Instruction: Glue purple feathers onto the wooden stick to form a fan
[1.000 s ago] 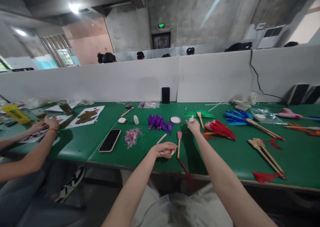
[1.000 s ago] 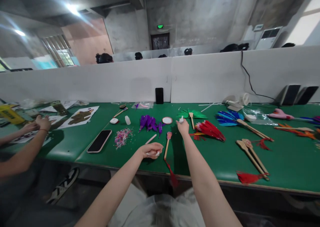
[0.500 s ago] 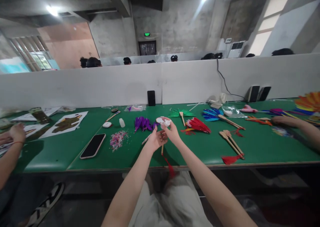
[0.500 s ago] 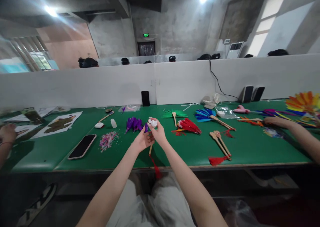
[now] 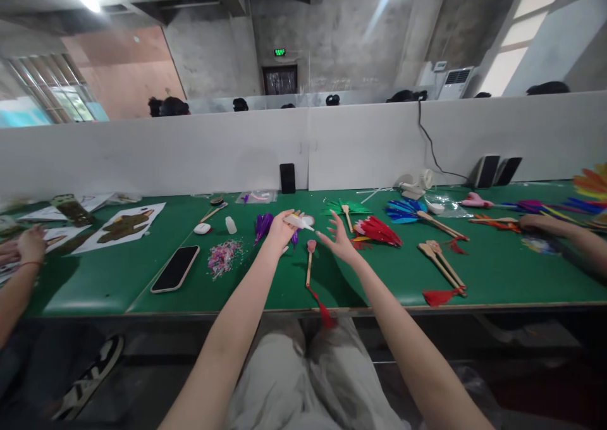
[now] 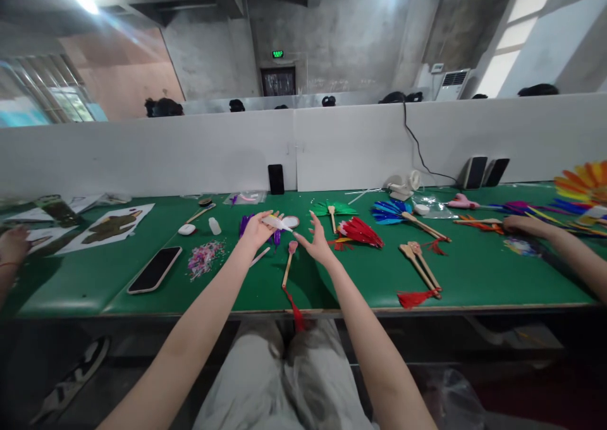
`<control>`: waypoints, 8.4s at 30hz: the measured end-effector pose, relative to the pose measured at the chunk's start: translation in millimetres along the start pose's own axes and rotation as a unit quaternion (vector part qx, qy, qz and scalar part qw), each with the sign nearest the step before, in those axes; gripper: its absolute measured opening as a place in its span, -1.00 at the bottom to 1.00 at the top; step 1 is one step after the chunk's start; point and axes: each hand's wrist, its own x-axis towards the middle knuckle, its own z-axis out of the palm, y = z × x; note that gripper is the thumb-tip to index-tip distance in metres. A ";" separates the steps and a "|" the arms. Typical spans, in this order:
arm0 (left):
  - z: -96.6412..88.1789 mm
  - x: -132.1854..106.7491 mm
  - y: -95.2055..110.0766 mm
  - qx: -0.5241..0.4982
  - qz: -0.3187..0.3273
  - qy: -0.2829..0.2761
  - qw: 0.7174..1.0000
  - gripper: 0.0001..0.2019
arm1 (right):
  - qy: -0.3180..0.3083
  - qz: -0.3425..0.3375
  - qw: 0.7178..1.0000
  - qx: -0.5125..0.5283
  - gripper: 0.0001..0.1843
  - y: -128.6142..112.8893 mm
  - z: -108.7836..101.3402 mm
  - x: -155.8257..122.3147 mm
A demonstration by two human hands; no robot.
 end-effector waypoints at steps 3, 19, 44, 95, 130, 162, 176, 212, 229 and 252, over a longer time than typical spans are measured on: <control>6.7 14.5 -8.1 0.013 0.036 -0.014 0.999 -0.84 | 0.056 0.031 0.998 0.024 -0.17 16.6 -1.2 -0.6; 10.2 50.4 -51.7 0.163 0.122 -0.092 0.975 -0.68 | 0.164 0.111 0.976 0.087 -0.48 52.0 27.3 42.6; 5.2 71.1 -52.4 0.108 0.129 -0.097 0.981 -0.45 | 0.180 0.118 0.972 0.096 -0.59 46.1 24.7 39.3; 6.0 68.6 -54.2 0.145 0.140 -0.155 0.967 -0.62 | -0.052 0.065 0.990 0.110 -0.33 14.1 22.2 22.4; -11.6 54.0 -26.1 0.353 -0.018 -0.345 0.869 -0.43 | -0.041 0.020 0.994 0.097 -0.59 12.5 17.7 23.1; -17.8 54.7 -41.4 0.440 0.142 -0.383 0.800 -0.58 | 0.009 -0.062 0.997 0.036 -0.59 19.4 22.1 18.5; -13.1 50.5 -38.7 0.433 0.139 -0.381 0.805 -0.61 | 0.031 -0.053 0.998 0.032 -0.64 10.9 23.3 18.8; -12.9 54.0 -32.3 0.466 0.180 -0.382 0.777 -0.62 | 0.037 -0.059 0.996 0.052 -0.70 1.7 26.8 27.8; -5.5 43.0 -24.9 0.464 0.172 -0.380 0.782 -0.57 | 0.048 -0.051 0.995 0.075 -0.64 0.8 26.0 30.1; -3.8 42.6 -29.1 0.497 0.213 -0.335 0.771 -0.73 | 0.019 0.027 0.989 0.146 -0.62 2.4 24.3 25.0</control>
